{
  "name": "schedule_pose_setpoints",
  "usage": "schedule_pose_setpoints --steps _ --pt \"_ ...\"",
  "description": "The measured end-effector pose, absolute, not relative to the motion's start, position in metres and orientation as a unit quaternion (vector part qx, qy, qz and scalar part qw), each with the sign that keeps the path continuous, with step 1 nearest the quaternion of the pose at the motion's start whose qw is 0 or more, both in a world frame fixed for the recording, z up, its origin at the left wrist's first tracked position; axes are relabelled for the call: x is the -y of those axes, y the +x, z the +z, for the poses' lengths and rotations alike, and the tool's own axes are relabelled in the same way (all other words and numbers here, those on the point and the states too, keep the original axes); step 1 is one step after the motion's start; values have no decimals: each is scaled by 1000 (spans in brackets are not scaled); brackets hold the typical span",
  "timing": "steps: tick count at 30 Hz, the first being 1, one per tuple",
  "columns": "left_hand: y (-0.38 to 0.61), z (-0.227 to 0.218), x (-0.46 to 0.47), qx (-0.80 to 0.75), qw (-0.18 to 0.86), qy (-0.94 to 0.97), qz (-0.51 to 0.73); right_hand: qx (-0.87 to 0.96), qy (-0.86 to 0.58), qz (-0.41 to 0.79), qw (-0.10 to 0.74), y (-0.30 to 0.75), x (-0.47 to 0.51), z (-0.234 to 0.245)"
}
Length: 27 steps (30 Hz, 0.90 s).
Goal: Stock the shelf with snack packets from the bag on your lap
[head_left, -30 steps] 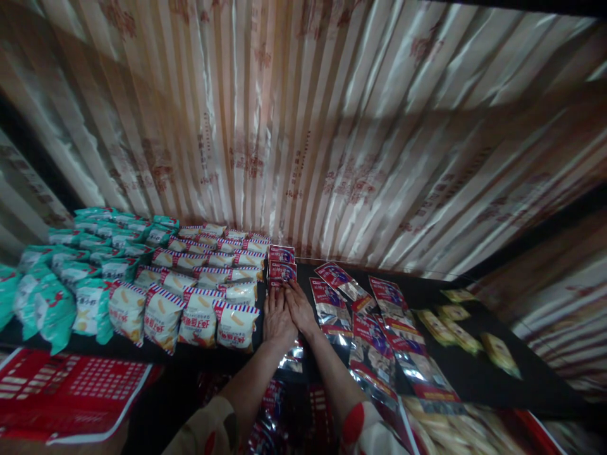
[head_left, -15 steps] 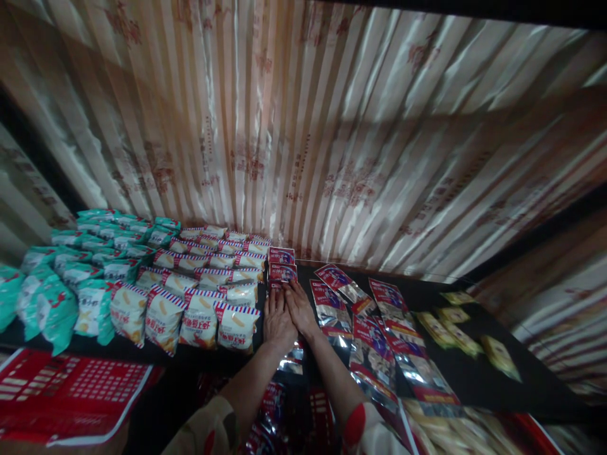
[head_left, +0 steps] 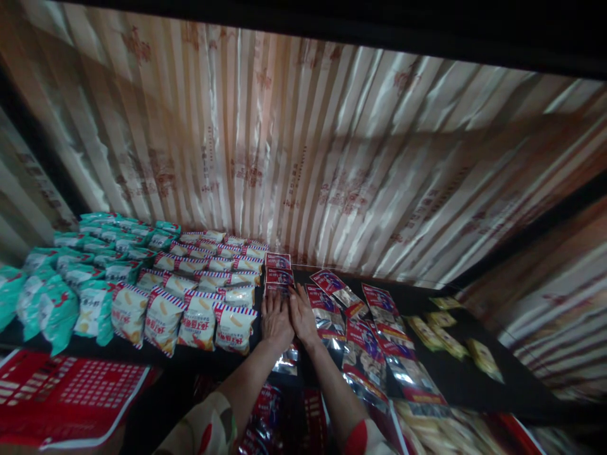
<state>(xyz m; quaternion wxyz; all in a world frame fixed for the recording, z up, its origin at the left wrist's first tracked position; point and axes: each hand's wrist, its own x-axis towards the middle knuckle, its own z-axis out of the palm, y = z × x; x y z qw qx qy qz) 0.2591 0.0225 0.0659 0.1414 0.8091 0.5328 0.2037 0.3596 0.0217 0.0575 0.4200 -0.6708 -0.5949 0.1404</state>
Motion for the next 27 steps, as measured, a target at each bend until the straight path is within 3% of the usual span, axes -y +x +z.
schedule_pose_setpoints --steps 12,27 --pt "256 75 -14 -526 129 808 231 528 -688 122 482 350 14 72" --pt "224 56 78 -380 185 846 326 440 -690 91 568 305 115 43"
